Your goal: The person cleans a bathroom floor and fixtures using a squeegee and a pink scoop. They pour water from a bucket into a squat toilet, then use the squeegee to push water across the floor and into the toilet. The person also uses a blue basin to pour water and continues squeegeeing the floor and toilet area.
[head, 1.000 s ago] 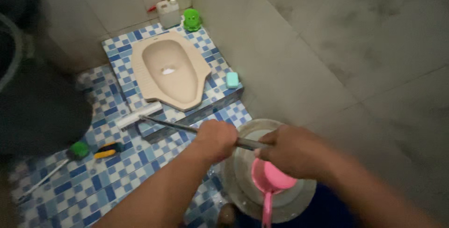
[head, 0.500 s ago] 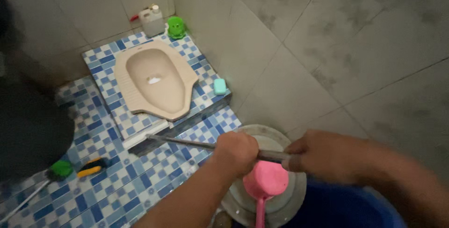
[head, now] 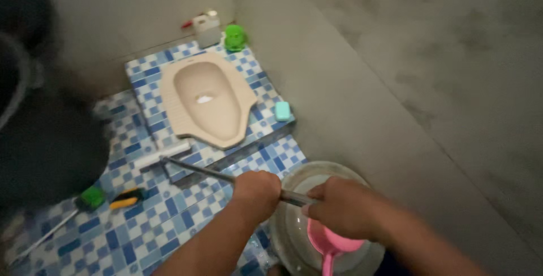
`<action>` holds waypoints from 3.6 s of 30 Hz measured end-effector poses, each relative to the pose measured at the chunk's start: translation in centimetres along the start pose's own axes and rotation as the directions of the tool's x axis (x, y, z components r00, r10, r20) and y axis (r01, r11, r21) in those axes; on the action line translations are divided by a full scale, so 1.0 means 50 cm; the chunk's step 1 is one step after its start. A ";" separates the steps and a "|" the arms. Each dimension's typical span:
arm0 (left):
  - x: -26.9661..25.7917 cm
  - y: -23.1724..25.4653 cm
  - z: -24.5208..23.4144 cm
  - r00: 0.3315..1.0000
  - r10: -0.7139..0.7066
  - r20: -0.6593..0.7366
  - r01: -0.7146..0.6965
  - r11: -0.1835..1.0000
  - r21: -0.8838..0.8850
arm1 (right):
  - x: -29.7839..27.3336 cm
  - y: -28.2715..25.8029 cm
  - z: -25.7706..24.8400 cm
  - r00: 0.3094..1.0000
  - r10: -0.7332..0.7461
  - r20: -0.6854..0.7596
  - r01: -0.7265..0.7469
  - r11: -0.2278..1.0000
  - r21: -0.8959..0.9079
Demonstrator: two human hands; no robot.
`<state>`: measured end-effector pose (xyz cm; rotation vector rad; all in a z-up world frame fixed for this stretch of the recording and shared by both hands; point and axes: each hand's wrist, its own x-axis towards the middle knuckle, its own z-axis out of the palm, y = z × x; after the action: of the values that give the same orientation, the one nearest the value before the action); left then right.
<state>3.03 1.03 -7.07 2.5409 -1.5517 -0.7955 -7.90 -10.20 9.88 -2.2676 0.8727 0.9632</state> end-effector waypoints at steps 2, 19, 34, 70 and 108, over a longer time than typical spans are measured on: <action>0.006 0.028 0.018 0.985 0.143 -0.099 -0.140 0.990 0.031 | -0.025 0.029 -0.018 0.998 0.036 0.048 -0.036 0.999 -0.009; -0.081 -0.107 -0.073 0.997 0.001 -0.081 0.003 0.999 0.044 | -0.036 -0.148 0.003 0.978 0.171 0.119 -0.181 0.980 0.080; -0.035 -0.421 -0.120 1.000 0.030 0.001 -0.030 0.993 0.117 | 0.131 -0.409 0.077 0.992 0.008 -0.123 0.000 0.998 0.065; -0.131 -0.173 -0.076 0.842 0.369 -0.393 -0.379 0.924 0.055 | -0.101 -0.219 0.121 0.967 0.118 -0.226 -0.063 0.969 0.240; 0.075 -0.498 -0.291 0.983 0.096 -0.156 -0.101 0.995 -0.026 | 0.154 -0.570 -0.123 0.911 0.389 -0.138 -0.373 0.919 0.131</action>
<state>31.27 7.02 -3.65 2.4164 -1.5863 -0.5931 19.56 1.68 13.68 -2.1508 1.4451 0.8767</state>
